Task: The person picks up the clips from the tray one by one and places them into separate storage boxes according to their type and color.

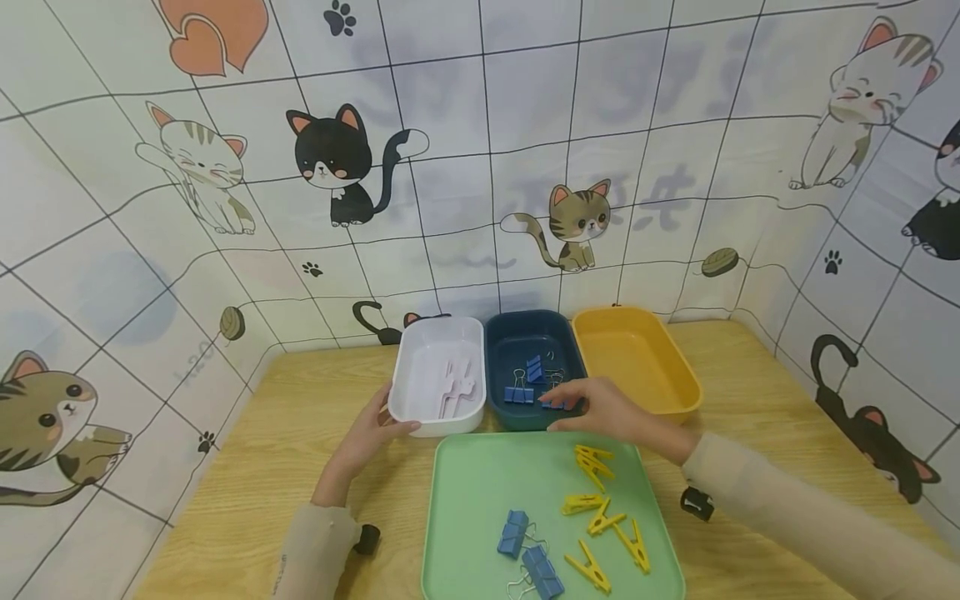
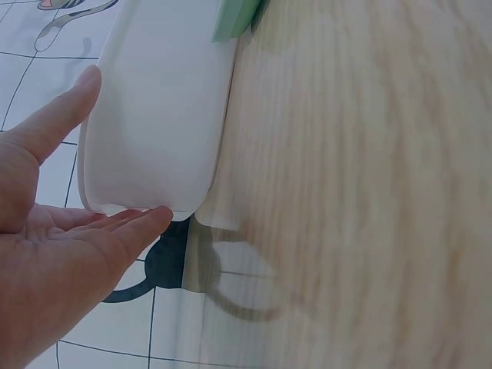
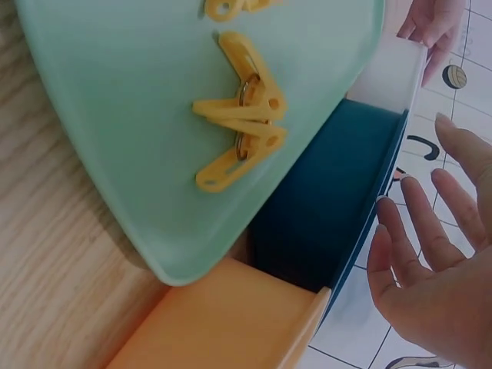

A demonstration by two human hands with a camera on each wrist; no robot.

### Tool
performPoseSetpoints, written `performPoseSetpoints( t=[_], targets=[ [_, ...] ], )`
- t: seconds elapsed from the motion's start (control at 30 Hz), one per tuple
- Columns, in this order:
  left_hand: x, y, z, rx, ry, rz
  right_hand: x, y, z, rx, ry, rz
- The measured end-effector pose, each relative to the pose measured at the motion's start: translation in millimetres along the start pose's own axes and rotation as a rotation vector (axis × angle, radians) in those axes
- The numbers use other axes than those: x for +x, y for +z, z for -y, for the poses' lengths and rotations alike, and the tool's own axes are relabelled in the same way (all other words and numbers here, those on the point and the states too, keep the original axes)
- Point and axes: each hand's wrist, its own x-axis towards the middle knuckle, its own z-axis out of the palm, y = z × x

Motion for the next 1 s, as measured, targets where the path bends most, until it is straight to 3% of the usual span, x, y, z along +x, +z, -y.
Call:
performPoseSetpoints(
  t=[0.43,0.57,0.8,1.0],
  targets=[
    [-0.1,0.3,-1.2,0.013,0.010,0.002,-7.2,10.8,3.1,0.033,-0.034,-0.013],
    [0.3,0.3,-1.2,0.017,0.004,-0.001,-9.1,14.1,5.4,0.047,-0.030,0.011],
    [0.5,0.2,-0.2,0.011,-0.002,0.000,-12.6,20.1,14.6,0.045,0.049,0.096],
    [0.2,0.0,-0.2,0.010,-0.005,0.000,-16.3,27.9,19.0,0.084,0.008,0.121]
  ],
)
